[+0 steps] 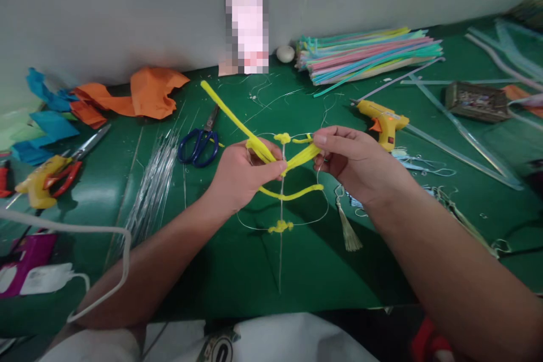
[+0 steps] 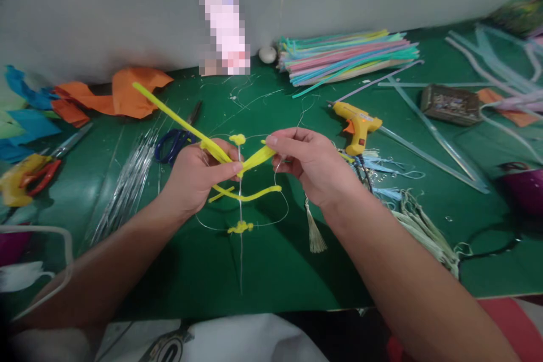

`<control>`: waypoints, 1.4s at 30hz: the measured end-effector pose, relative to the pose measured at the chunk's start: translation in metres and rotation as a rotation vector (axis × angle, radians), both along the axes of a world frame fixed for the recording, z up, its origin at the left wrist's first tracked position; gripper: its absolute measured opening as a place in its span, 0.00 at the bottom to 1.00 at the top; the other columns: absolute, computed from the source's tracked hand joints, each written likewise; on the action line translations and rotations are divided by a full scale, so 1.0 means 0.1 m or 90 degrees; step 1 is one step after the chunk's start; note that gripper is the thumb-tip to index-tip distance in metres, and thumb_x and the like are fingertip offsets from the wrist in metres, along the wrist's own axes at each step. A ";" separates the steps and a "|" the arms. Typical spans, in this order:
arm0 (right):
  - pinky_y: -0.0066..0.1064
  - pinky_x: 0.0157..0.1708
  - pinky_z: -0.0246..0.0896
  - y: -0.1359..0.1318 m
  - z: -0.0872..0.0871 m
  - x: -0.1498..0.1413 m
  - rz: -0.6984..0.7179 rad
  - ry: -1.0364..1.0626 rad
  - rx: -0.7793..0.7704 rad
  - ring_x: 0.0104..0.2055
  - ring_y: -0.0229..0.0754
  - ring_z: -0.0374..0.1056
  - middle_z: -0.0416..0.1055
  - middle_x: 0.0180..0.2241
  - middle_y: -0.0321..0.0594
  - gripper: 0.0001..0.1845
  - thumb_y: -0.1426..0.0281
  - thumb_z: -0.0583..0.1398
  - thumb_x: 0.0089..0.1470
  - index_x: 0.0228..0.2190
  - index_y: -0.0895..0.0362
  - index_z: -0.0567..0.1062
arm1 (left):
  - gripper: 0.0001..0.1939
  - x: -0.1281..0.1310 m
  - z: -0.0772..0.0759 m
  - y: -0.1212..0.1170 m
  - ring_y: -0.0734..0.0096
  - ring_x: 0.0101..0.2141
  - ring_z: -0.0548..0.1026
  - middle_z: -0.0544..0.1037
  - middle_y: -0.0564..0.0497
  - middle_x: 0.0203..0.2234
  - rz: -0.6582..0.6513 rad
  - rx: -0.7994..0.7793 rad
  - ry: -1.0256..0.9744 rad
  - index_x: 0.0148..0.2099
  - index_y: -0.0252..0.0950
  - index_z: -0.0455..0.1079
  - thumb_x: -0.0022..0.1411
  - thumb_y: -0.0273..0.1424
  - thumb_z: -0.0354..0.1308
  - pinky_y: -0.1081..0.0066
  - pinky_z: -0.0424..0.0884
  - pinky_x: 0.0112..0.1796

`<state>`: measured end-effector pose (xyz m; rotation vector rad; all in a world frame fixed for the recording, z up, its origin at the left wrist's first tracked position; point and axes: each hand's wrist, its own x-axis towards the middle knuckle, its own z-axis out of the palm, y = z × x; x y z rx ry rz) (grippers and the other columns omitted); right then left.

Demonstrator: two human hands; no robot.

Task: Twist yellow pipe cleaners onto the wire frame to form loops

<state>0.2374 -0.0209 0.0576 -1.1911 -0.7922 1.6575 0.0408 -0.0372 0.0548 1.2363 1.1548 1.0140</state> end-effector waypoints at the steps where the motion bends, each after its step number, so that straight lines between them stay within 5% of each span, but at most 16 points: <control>1: 0.24 0.21 0.63 -0.01 0.01 0.00 0.001 0.001 -0.015 0.20 0.31 0.64 0.67 0.18 0.30 0.11 0.68 0.74 0.38 0.23 0.56 0.77 | 0.08 0.00 0.00 0.00 0.74 0.26 0.77 0.78 0.54 0.25 0.000 0.000 0.000 0.31 0.34 0.74 0.48 0.29 0.70 0.73 0.76 0.31; 10: 0.27 0.26 0.65 -0.02 0.00 0.00 -0.046 -0.003 -0.016 0.27 0.34 0.67 0.71 0.24 0.34 0.09 0.69 0.74 0.37 0.21 0.54 0.79 | 0.08 0.01 0.01 0.01 0.76 0.25 0.76 0.78 0.55 0.25 0.001 -0.012 -0.012 0.30 0.34 0.74 0.47 0.27 0.70 0.74 0.75 0.30; 17: 0.29 0.30 0.69 -0.04 -0.01 -0.03 -0.052 0.020 0.009 0.24 0.32 0.64 0.68 0.20 0.32 0.06 0.71 0.73 0.39 0.23 0.55 0.81 | 0.08 0.01 -0.01 0.01 0.75 0.25 0.76 0.78 0.55 0.25 0.002 -0.022 -0.001 0.30 0.34 0.74 0.48 0.29 0.70 0.73 0.75 0.31; 28: 0.27 0.29 0.69 -0.04 -0.04 -0.05 -0.065 0.023 0.034 0.25 0.31 0.65 0.72 0.24 0.33 0.06 0.72 0.73 0.41 0.24 0.55 0.82 | 0.07 0.01 0.01 0.01 0.71 0.35 0.77 0.79 0.52 0.32 0.004 0.017 0.029 0.30 0.35 0.74 0.49 0.28 0.69 0.70 0.74 0.39; 35: 0.25 0.29 0.68 -0.04 -0.05 -0.08 -0.090 0.049 0.028 0.25 0.30 0.65 0.72 0.26 0.32 0.09 0.75 0.73 0.39 0.26 0.55 0.81 | 0.07 0.00 0.00 0.02 0.74 0.29 0.76 0.77 0.54 0.29 -0.001 -0.011 0.046 0.33 0.35 0.74 0.51 0.29 0.68 0.73 0.72 0.33; 42: 0.26 0.29 0.67 -0.04 -0.06 -0.11 -0.095 0.048 0.053 0.28 0.32 0.66 0.72 0.26 0.32 0.08 0.74 0.72 0.39 0.25 0.54 0.79 | 0.09 0.02 0.05 0.00 0.66 0.32 0.81 0.79 0.51 0.27 -0.046 -0.073 0.019 0.35 0.35 0.70 0.55 0.32 0.67 0.72 0.71 0.31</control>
